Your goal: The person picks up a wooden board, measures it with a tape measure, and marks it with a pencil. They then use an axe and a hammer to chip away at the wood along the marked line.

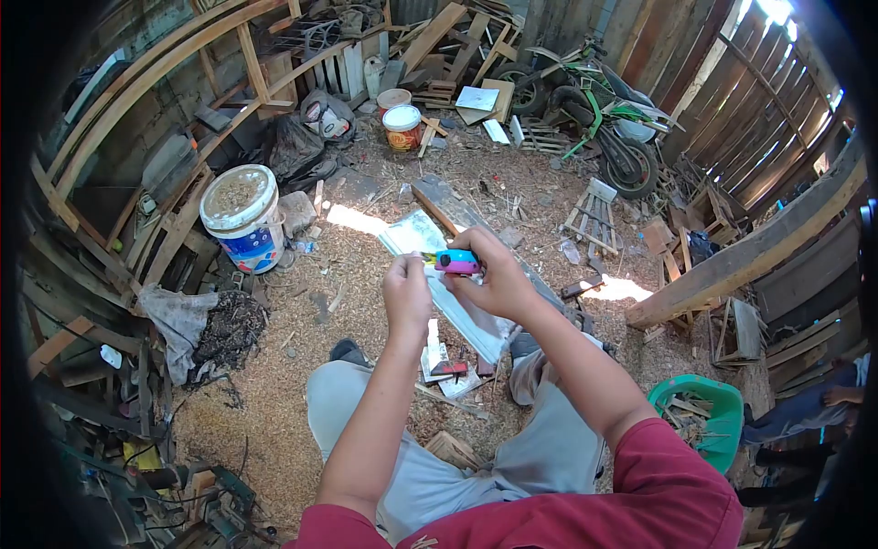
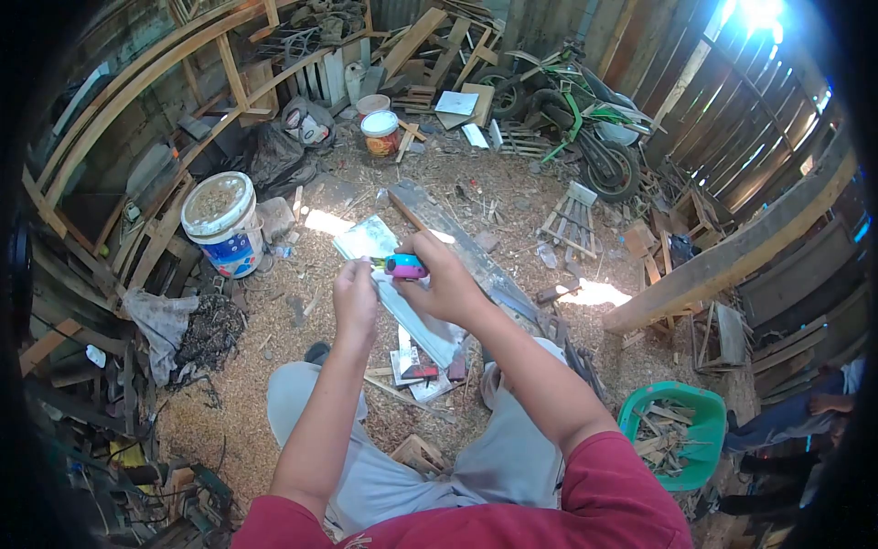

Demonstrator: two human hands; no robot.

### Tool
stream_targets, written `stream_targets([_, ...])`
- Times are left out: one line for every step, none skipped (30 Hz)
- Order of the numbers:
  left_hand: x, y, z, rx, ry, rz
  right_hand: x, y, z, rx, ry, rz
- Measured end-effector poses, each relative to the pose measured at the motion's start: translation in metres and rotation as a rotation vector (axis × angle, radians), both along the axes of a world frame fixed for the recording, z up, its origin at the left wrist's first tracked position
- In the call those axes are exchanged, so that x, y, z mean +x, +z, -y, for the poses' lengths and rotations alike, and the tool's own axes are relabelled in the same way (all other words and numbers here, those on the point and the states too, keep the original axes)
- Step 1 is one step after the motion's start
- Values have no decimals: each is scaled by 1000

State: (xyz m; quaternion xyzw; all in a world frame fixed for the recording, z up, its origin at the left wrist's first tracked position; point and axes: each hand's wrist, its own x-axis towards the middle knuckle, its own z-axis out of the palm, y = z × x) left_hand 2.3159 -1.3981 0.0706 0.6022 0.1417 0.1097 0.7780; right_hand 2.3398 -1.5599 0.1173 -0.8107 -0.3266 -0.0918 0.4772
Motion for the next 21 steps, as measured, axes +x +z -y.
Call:
stream_targets([-1, 6, -3, -39, 28, 33, 1, 0, 1, -21, -5, 2])
stream_targets([-2, 9, -7, -78, 57, 66, 2, -2, 3, -23, -17, -9])
stream_targets([0, 9, -15, -61, 69, 52, 4, -4, 5, -25, -29, -20])
stream_targets([2, 9, -20, -88, 85, 76, 5, -5, 7, -28, -39, -30])
stream_targets([5, 9, -25, -114, 103, 101, 5, -6, 10, -42, -49, -103])
stream_targets([5, 9, -30, -140, 123, 127, 4, -4, 12, -56, -57, -175])
stream_targets([5, 9, -36, -116, 116, 114, 4, -4, 14, -71, -64, -248])
stream_targets([3, 8, -42, -93, 109, 98, 4, -5, 17, -93, -41, -299])
stream_targets([1, 9, -47, -69, 101, 83, 3, -4, 18, -114, -18, -348])
stream_targets([1, 10, -50, -46, 94, 72, 3, -2, 18, -136, 5, -393])
stream_targets([1, 11, -52, -78, 101, 93, -1, 0, 19, -139, 44, -343])
stream_targets([-2, 16, -52, -110, 106, 109, -1, -2, 21, -180, 66, -341])
stream_targets([-4, 19, -52, -142, 112, 127, 1, -5, 25, -222, 88, -337])
stream_targets([-4, 18, -54, -129, 120, 118, 2, -6, 27, -264, 111, -331])
stream_targets([-5, 17, -57, -115, 127, 110, 1, -3, 26, -253, 141, -364])
stream_targets([-6, 16, -60, -100, 134, 100, -2, 4, 26, -242, 170, -397])
stream_targets([-7, 13, -62, -95, 134, 103, -4, 7, 24, -230, 199, -429])
stream_targets([-7, 10, -64, -90, 135, 107, -3, 4, 23, -187, 220, -559])
stream_targets([-7, 8, -65, -84, 135, 111, -2, 0, 22, -143, 240, -688])
stream_targets([-7, 6, -67, -85, 135, 101, -1, -5, 21, -98, 260, -818])
stream_targets([-7, 6, -69, -86, 135, 92, -1, -10, 19, -76, 261, -924])
